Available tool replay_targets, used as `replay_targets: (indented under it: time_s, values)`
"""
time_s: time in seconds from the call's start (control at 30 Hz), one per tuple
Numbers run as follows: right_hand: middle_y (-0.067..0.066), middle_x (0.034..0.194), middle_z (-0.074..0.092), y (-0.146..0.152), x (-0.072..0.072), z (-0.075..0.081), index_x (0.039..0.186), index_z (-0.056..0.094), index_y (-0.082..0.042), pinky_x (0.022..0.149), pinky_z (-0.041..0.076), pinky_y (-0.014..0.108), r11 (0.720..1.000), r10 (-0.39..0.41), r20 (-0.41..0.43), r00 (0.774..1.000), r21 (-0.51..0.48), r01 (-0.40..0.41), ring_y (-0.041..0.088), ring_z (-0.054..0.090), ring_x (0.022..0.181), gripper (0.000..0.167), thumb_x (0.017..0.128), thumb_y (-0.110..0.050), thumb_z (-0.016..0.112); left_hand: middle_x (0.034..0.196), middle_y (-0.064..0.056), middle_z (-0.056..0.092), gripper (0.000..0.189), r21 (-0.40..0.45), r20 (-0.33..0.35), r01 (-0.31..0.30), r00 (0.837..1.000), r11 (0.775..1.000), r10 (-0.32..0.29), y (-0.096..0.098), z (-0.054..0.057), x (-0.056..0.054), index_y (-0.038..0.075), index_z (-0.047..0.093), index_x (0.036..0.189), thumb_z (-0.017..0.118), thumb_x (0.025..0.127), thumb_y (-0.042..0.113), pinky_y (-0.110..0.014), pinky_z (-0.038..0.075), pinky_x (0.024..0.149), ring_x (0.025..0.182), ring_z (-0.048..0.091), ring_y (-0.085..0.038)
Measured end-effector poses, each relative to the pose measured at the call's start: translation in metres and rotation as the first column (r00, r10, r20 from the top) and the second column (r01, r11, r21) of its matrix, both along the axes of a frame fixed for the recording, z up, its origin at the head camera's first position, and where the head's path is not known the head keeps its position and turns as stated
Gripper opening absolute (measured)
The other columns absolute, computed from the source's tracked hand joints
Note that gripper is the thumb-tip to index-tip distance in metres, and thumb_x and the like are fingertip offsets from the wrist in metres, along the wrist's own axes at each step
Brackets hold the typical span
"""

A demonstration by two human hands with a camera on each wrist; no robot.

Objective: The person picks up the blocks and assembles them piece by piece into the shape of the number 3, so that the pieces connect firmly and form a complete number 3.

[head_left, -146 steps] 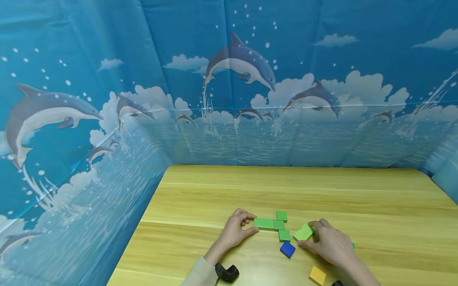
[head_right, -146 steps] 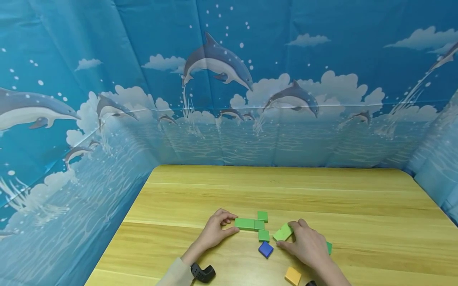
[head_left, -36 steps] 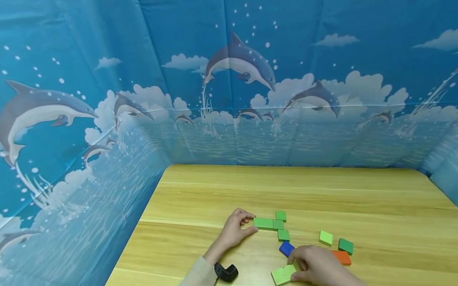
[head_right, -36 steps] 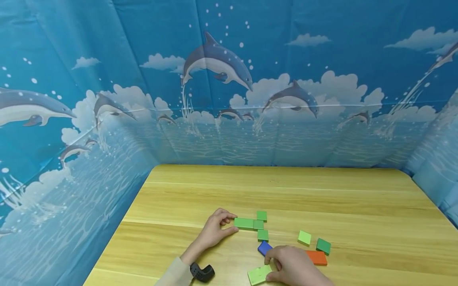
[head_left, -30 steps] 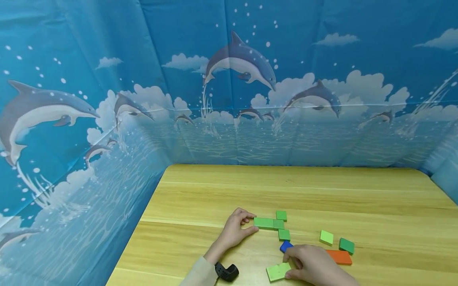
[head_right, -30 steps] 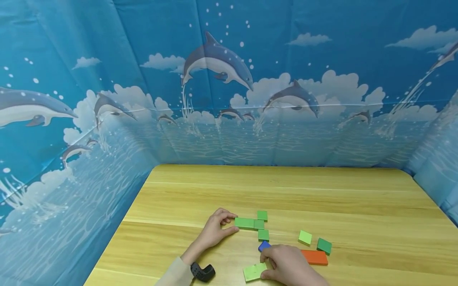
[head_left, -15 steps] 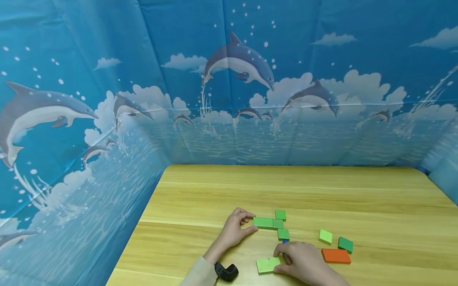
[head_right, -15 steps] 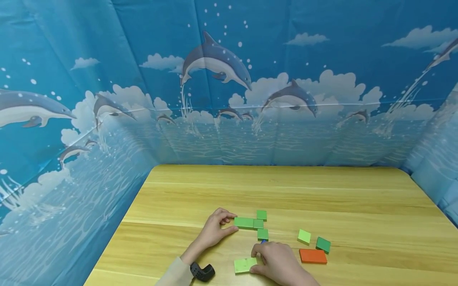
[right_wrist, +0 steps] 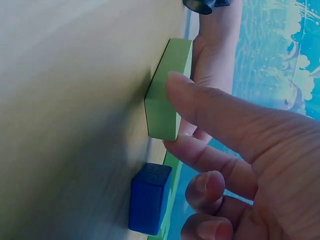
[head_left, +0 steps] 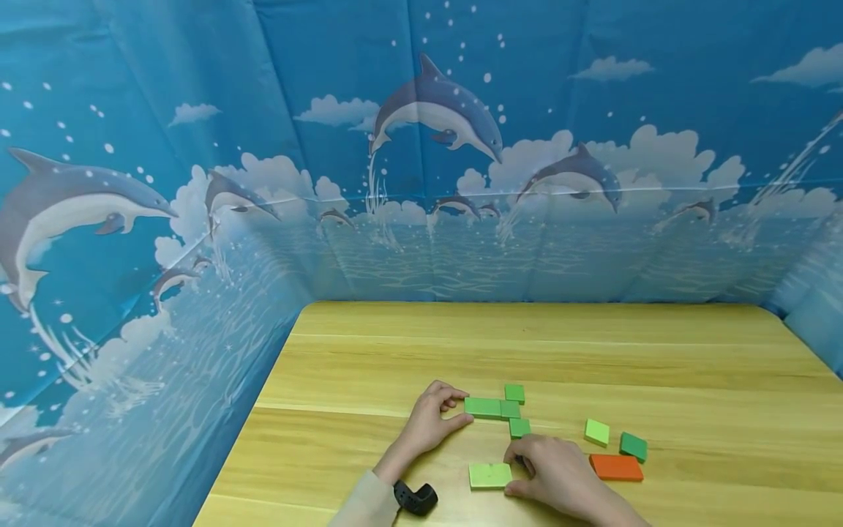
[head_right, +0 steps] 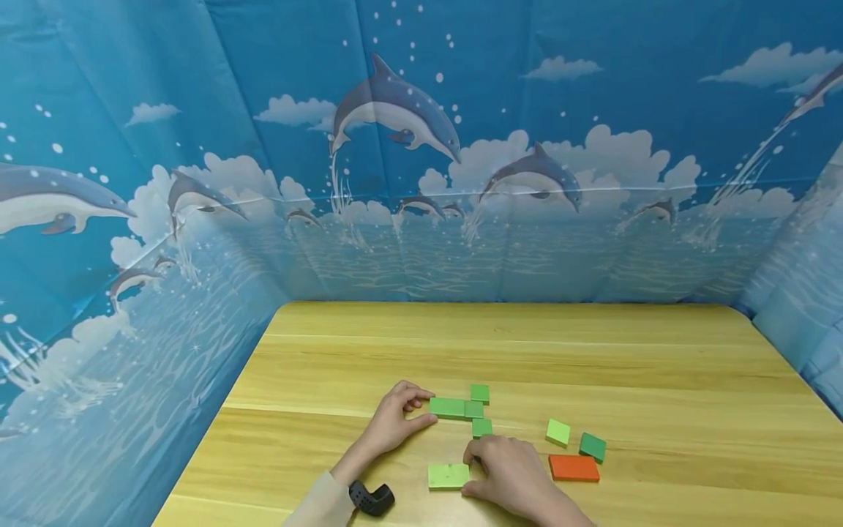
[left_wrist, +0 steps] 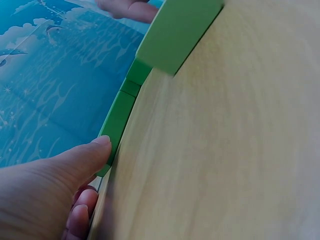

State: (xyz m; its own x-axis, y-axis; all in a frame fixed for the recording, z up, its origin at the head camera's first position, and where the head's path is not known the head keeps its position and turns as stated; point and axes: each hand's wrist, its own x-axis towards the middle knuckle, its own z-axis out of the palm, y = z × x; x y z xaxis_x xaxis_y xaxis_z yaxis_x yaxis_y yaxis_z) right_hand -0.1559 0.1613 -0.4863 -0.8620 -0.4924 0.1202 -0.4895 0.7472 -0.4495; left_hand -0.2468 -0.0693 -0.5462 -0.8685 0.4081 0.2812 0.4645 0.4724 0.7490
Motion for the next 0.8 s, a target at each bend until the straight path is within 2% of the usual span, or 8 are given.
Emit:
replay_targets:
  time_s: [0.27,0.8]
  values:
    - [-0.016,0.075,0.054,-0.003,-0.007,0.000,0.084,0.067,-0.027,0.047,0.032,0.025,0.997,-0.070,0.006,0.998,0.044,0.070,0.002,0.039,0.058,0.032,0.065,-0.047,0.083,0.096,0.006,0.052,0.034,-0.007,0.005,-0.007,1.000,1.000,0.007,0.000,0.001,0.000,0.013,0.068,0.111,0.074,0.083,0.031,-0.022,0.045,0.074,0.083,0.048,-0.006]
    - [-0.016,0.078,0.054,0.001,-0.012,-0.002,0.086,0.066,-0.028,0.047,0.033,0.024,0.996,-0.072,0.010,0.997,0.057,0.071,0.002,0.041,0.058,0.034,0.066,-0.052,0.080,0.095,0.008,0.051,0.033,0.000,0.017,-0.009,1.000,1.000,0.009,0.001,0.001,0.001,0.013,0.068,0.111,0.075,0.083,0.030,-0.021,0.044,0.073,0.082,0.047,-0.005]
